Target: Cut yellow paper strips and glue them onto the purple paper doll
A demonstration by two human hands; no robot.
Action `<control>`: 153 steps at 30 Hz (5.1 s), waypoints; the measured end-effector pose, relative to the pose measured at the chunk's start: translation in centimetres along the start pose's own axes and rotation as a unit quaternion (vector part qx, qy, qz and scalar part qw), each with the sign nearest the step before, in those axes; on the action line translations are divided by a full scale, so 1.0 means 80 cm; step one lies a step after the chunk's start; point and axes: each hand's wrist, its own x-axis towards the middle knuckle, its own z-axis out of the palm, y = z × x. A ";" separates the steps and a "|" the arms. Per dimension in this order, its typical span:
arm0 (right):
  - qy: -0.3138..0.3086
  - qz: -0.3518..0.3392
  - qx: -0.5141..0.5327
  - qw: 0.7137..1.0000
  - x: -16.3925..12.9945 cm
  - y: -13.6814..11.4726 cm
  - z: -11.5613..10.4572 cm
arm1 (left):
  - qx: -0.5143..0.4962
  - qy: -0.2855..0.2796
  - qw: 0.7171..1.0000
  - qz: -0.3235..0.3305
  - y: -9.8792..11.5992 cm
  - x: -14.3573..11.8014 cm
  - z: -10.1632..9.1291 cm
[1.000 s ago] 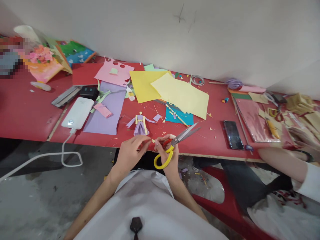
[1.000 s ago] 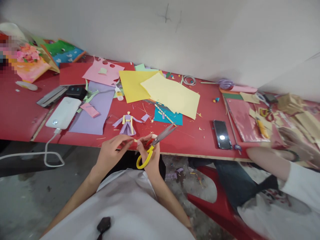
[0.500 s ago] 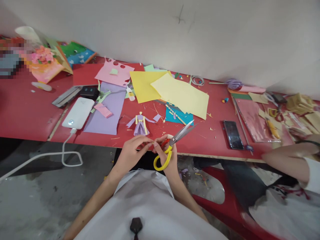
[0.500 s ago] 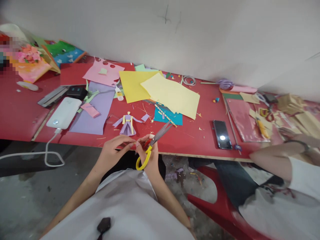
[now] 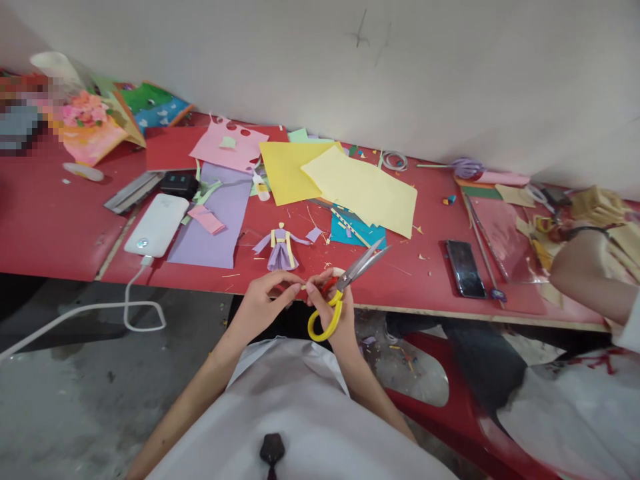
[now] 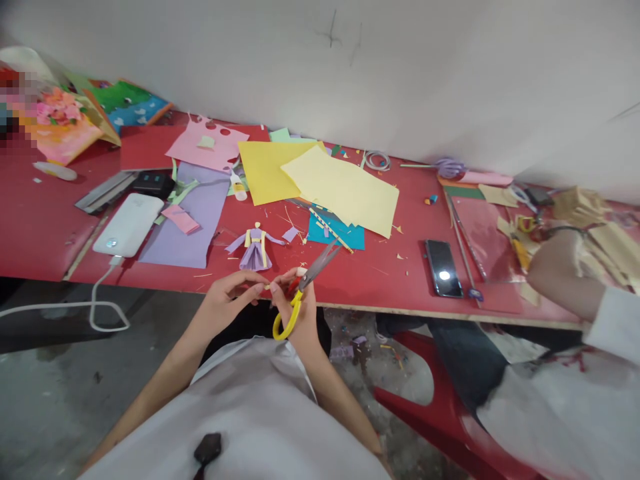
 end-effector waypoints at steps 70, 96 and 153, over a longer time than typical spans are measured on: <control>-0.010 -0.003 -0.054 0.998 0.001 0.008 -0.004 | 0.126 -0.035 0.990 -0.049 0.005 -0.003 0.002; -0.040 0.016 -0.011 0.999 0.007 -0.005 -0.015 | 0.039 -0.059 0.998 -0.005 0.005 -0.002 -0.006; -0.301 0.086 -0.269 0.911 -0.058 -0.039 -0.049 | 0.081 -0.109 0.984 0.114 0.071 0.040 -0.060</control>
